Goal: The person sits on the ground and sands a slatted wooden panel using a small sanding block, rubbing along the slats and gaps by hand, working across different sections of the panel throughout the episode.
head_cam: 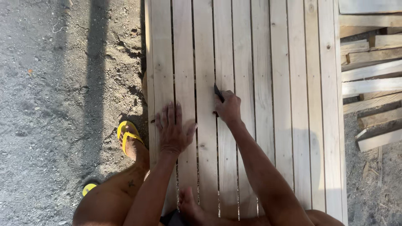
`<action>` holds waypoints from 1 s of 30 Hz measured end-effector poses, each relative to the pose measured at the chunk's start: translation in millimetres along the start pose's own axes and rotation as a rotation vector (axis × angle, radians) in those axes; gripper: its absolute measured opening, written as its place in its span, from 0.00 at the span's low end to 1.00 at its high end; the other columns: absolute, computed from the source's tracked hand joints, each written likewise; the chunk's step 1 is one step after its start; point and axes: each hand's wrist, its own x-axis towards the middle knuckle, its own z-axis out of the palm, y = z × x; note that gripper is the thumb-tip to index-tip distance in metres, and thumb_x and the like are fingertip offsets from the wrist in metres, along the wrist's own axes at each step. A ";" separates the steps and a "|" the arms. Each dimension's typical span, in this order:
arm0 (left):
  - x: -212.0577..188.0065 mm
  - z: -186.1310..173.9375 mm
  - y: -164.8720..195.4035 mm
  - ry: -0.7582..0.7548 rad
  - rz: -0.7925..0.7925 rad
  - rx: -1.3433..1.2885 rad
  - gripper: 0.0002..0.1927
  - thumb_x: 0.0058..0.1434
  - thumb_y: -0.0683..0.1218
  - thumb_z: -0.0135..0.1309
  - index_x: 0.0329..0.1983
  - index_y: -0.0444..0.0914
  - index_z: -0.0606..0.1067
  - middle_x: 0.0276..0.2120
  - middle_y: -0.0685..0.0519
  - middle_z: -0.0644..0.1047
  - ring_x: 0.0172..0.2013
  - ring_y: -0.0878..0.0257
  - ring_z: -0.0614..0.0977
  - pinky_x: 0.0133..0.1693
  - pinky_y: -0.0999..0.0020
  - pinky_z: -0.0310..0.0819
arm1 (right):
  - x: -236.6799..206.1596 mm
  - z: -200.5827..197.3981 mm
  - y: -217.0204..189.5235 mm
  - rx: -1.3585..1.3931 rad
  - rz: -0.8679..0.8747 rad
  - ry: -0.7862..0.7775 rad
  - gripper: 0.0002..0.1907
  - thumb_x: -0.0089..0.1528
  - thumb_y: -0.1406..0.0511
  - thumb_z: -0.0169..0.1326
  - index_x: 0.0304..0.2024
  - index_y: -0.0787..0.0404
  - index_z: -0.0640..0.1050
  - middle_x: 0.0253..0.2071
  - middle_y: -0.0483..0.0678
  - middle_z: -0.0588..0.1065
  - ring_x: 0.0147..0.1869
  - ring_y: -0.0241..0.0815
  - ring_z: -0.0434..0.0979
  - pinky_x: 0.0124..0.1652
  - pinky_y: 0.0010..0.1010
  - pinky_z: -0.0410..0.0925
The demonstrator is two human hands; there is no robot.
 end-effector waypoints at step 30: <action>0.0 3.6 -4.7 -0.056 -0.025 -0.013 0.49 0.62 0.68 0.49 0.77 0.35 0.52 0.74 0.39 0.54 0.72 0.41 0.55 0.70 0.37 0.40 | -8.8 24.3 15.8 -0.190 -0.026 0.105 0.19 0.69 0.68 0.49 0.62 0.69 0.74 0.49 0.63 0.75 0.50 0.60 0.79 0.48 0.44 0.75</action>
